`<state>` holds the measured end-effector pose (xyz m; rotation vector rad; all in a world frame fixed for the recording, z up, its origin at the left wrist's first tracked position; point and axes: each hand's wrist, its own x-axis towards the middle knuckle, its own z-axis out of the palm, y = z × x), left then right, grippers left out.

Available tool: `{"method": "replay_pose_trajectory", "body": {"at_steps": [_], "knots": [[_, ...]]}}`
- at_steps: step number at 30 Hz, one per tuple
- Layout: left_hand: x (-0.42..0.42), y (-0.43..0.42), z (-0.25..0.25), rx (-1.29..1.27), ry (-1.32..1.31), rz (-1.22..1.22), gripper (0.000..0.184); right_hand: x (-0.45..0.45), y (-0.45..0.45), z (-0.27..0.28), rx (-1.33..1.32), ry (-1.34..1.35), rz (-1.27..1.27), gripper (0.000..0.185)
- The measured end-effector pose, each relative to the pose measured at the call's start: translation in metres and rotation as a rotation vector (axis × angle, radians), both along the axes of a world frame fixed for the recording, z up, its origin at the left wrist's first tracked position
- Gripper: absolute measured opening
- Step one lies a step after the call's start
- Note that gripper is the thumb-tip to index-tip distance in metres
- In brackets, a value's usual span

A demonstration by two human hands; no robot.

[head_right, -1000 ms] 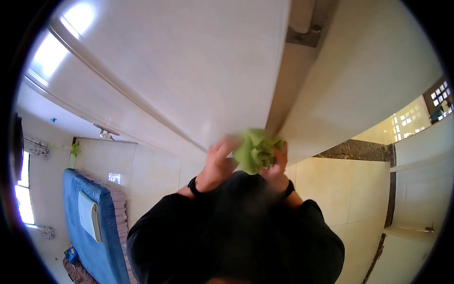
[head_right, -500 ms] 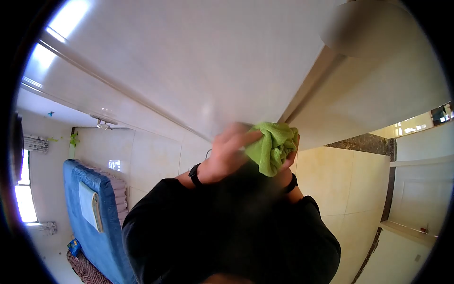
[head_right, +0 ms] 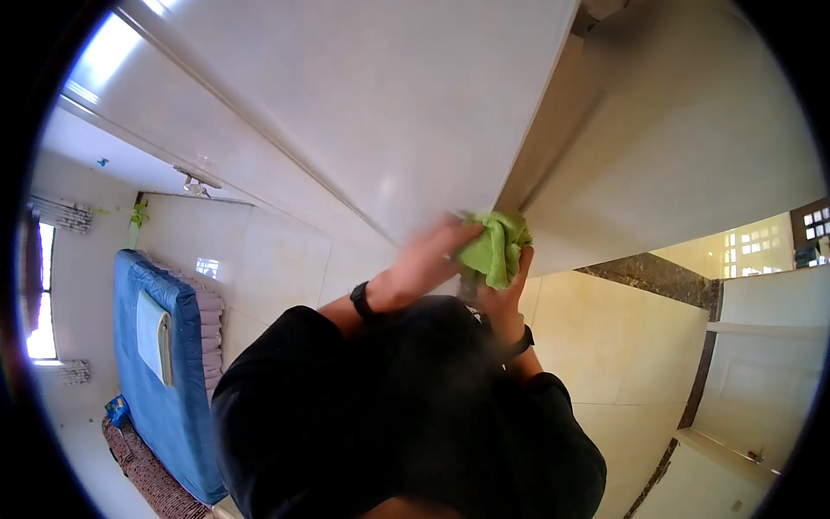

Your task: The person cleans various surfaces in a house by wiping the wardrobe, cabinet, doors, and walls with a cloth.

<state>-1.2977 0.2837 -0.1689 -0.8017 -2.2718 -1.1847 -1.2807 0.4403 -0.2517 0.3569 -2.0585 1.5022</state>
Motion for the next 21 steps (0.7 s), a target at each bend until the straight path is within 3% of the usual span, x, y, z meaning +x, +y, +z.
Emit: {"method": "replay_pose_trajectory", "body": {"at_steps": [3,5,6,15,16,21], "knots": [[-0.002,-0.001,0.029,0.088,0.152,0.024,0.051,-0.007,-0.012,0.029,-0.172,0.15,-0.076,0.05],[-0.008,-0.003,0.043,0.133,0.233,0.021,0.053,-0.009,-0.013,0.033,-0.144,0.153,-0.123,0.056],[-0.008,-0.006,0.042,0.12,0.205,0.017,0.055,-0.009,-0.022,0.033,-0.198,0.209,-0.168,0.048],[-0.011,-0.071,-0.003,0.113,-0.069,-0.135,0.05,0.004,-0.09,-0.002,-0.247,0.091,-0.319,0.047],[-0.011,-0.082,-0.008,0.097,-0.098,-0.149,0.048,0.003,-0.097,-0.013,-0.133,0.131,-0.342,0.051],[-0.012,-0.152,-0.038,0.059,-0.198,-0.109,0.051,0.0,-0.166,-0.03,-0.254,0.054,-0.24,0.058]]}}
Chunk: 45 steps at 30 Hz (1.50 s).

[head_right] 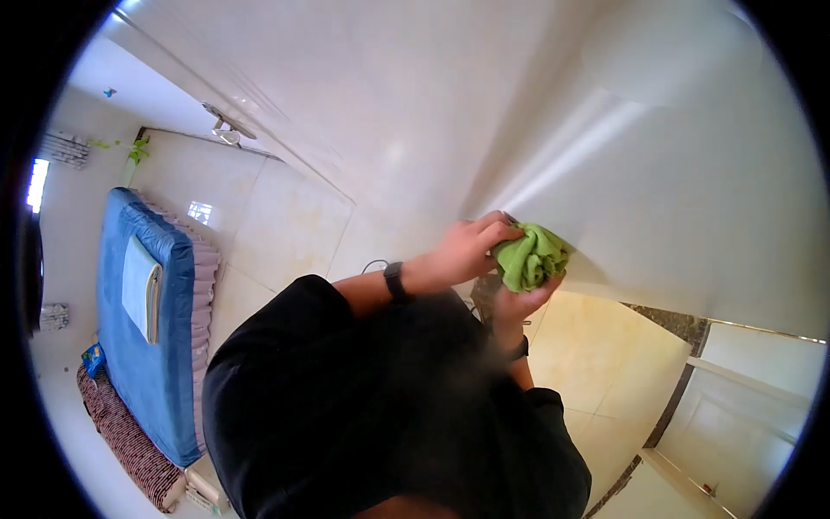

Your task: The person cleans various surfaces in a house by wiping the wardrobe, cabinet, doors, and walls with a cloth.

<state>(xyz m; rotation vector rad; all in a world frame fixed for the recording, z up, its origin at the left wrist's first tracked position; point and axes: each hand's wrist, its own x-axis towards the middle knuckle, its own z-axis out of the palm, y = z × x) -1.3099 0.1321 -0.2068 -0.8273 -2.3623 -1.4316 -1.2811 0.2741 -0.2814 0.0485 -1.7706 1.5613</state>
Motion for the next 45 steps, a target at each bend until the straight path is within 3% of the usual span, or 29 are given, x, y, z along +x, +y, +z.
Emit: {"method": "replay_pose_trajectory", "body": {"at_steps": [3,4,11,14,18,20,23,30,32,35,38,41,45], "knots": [[-0.009,-0.073,-0.025,0.007,-0.019,0.108,0.046,-0.01,-0.07,0.001,0.007,-0.068,0.081,0.053],[-0.009,-0.108,-0.033,0.031,-0.026,0.149,0.044,-0.017,-0.108,-0.004,0.288,-0.061,-0.031,0.05],[-0.005,-0.236,-0.035,0.101,-0.206,0.446,0.037,-0.03,-0.228,0.022,0.429,-0.22,0.288,0.046],[-0.009,-0.274,-0.026,0.202,-0.186,0.538,0.038,-0.04,-0.273,0.038,0.451,-0.134,0.31,0.048],[-0.016,-0.285,0.018,0.377,0.001,0.531,0.047,-0.046,-0.297,0.077,0.326,-0.088,0.373,0.056],[-0.025,-0.28,0.035,0.366,0.18,0.492,0.051,-0.047,-0.291,0.091,0.375,0.024,0.281,0.056],[-0.032,-0.255,0.058,0.399,0.238,0.344,0.05,-0.046,-0.261,0.097,0.358,0.104,0.184,0.054],[-0.033,-0.214,0.029,0.16,0.2,0.123,0.039,-0.038,-0.212,0.025,0.137,0.043,-0.057,0.053],[-0.035,-0.222,0.004,0.127,0.186,0.093,0.039,-0.026,-0.219,0.012,0.265,-0.098,-0.148,0.044],[-0.034,-0.245,-0.027,0.096,0.116,0.131,0.038,-0.021,-0.233,-0.003,0.32,-0.249,-0.004,0.043],[-0.03,-0.28,-0.037,0.067,-0.006,0.25,0.033,-0.025,-0.269,0.019,0.416,-0.2,0.098,0.04],[-0.029,-0.329,-0.021,0.053,-0.001,0.381,0.03,-0.042,-0.303,0.021,0.511,-0.131,0.226,0.039],[-0.032,-0.393,0.006,0.047,0.04,0.61,0.028,-0.067,-0.366,0.063,0.545,-0.013,0.456,0.039]]}}
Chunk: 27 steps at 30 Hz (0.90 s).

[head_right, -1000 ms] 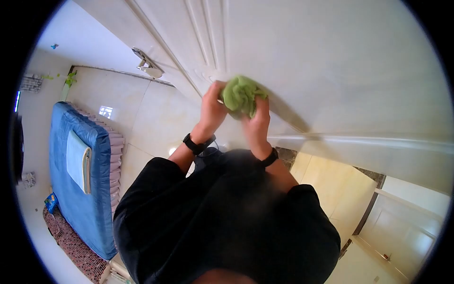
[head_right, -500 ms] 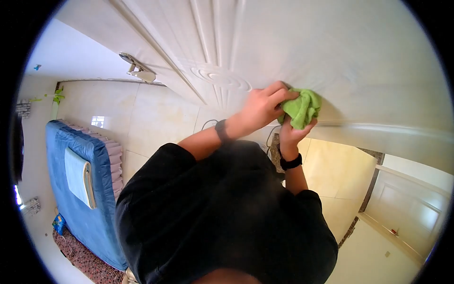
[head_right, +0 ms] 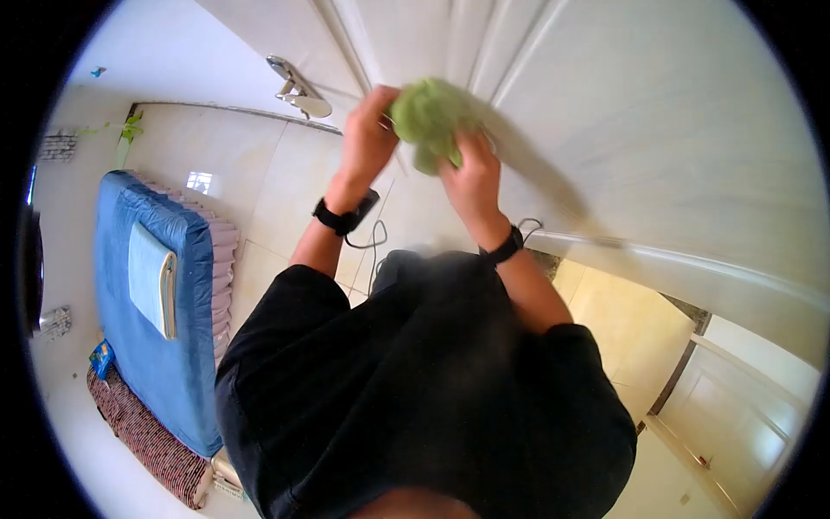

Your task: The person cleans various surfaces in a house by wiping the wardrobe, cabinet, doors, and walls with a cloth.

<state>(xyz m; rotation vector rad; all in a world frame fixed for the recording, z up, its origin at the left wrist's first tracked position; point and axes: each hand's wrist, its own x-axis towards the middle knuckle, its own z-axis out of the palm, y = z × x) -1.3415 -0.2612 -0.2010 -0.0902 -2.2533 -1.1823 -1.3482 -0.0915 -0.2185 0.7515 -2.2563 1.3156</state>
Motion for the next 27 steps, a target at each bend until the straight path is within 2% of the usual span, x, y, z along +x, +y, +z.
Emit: {"method": "replay_pose_trajectory", "body": {"at_steps": [5,11,13,16,19,20,21,25,27], "knots": [[-0.004,-0.051,0.025,-0.02,0.165,0.275,0.023,-0.014,-0.069,0.034,0.031,0.022,0.139,0.048],[0.0,-0.061,0.001,-0.143,-0.058,0.256,0.023,-0.016,-0.072,-0.005,0.193,-0.099,0.165,0.053],[0.002,-0.055,-0.023,-0.189,-0.156,0.239,0.024,-0.012,-0.056,-0.025,0.22,-0.161,0.146,0.048],[-0.001,-0.034,-0.07,-0.213,-0.246,0.112,0.023,-0.006,-0.02,-0.055,0.241,-0.223,0.108,0.041],[-0.004,0.008,-0.097,-0.204,-0.291,-0.053,0.019,0.007,0.033,-0.083,0.273,-0.294,0.036,0.038],[-0.005,0.025,-0.101,-0.163,-0.31,-0.119,0.016,0.011,0.051,-0.088,0.286,-0.322,0.006,0.037],[-0.007,0.041,-0.106,-0.17,-0.311,-0.164,0.025,0.016,0.07,-0.087,0.292,-0.353,-0.026,0.037],[-0.013,0.111,-0.106,-0.124,-0.276,-0.342,0.017,0.032,0.138,-0.077,0.243,-0.452,-0.151,0.036],[-0.007,0.13,-0.088,-0.093,-0.224,-0.394,0.016,0.046,0.153,-0.057,0.196,-0.498,-0.272,0.036]]}}
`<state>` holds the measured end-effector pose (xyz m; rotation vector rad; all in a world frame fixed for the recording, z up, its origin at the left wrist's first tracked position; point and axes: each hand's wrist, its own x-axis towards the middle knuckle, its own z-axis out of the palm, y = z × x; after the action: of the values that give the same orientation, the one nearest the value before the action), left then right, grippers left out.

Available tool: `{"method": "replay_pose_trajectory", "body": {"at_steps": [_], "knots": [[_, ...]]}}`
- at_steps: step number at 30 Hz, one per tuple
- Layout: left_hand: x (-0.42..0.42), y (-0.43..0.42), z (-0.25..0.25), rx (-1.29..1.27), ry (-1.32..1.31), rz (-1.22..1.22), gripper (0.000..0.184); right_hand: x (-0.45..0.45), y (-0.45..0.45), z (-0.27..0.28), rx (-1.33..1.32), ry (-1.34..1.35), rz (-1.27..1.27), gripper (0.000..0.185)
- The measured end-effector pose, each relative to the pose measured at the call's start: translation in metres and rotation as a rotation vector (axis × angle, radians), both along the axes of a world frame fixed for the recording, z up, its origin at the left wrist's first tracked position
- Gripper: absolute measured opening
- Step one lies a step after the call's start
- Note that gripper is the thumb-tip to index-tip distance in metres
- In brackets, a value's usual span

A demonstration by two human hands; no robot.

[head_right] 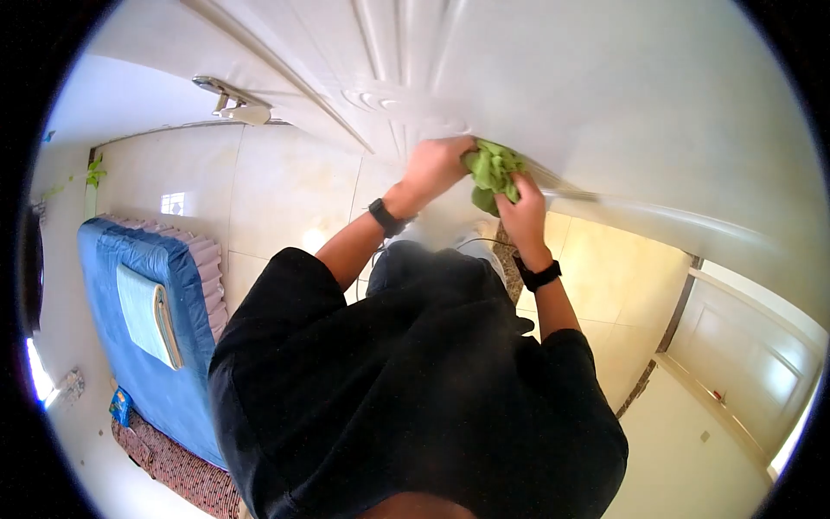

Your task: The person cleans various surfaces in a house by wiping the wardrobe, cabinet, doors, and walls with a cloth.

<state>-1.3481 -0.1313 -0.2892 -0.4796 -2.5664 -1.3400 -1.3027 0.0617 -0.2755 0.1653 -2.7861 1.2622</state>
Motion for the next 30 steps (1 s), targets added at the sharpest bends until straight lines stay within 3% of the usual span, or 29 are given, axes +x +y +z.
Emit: {"method": "replay_pose_trajectory", "body": {"at_steps": [3,8,11,16,21,26,28,30], "knots": [[-0.002,0.027,0.03,0.094,0.136,-0.067,0.022,0.005,0.026,0.023,-0.13,0.081,-0.074,0.034],[-0.003,0.054,0.124,0.257,0.316,-0.16,0.031,0.006,0.04,0.079,-0.29,0.399,-0.203,0.048],[-0.002,0.071,0.147,0.306,0.328,-0.154,0.035,0.0,0.039,0.091,-0.421,0.498,-0.237,0.056],[0.003,0.093,0.118,0.398,0.258,-0.114,0.038,-0.007,0.052,0.072,-0.323,0.595,-0.173,0.055],[0.023,0.138,0.075,0.269,0.09,0.031,0.036,0.004,0.098,0.032,-0.295,0.499,-0.116,0.044],[0.038,0.197,0.046,0.177,0.147,0.184,0.035,0.011,0.167,0.007,-0.267,0.34,-0.009,0.044],[0.044,0.217,0.056,0.146,0.184,0.237,0.036,0.011,0.187,0.017,-0.244,0.36,0.061,0.045],[0.053,0.237,0.079,0.234,0.044,0.283,0.039,0.012,0.205,0.036,-0.223,0.442,0.12,0.047]]}}
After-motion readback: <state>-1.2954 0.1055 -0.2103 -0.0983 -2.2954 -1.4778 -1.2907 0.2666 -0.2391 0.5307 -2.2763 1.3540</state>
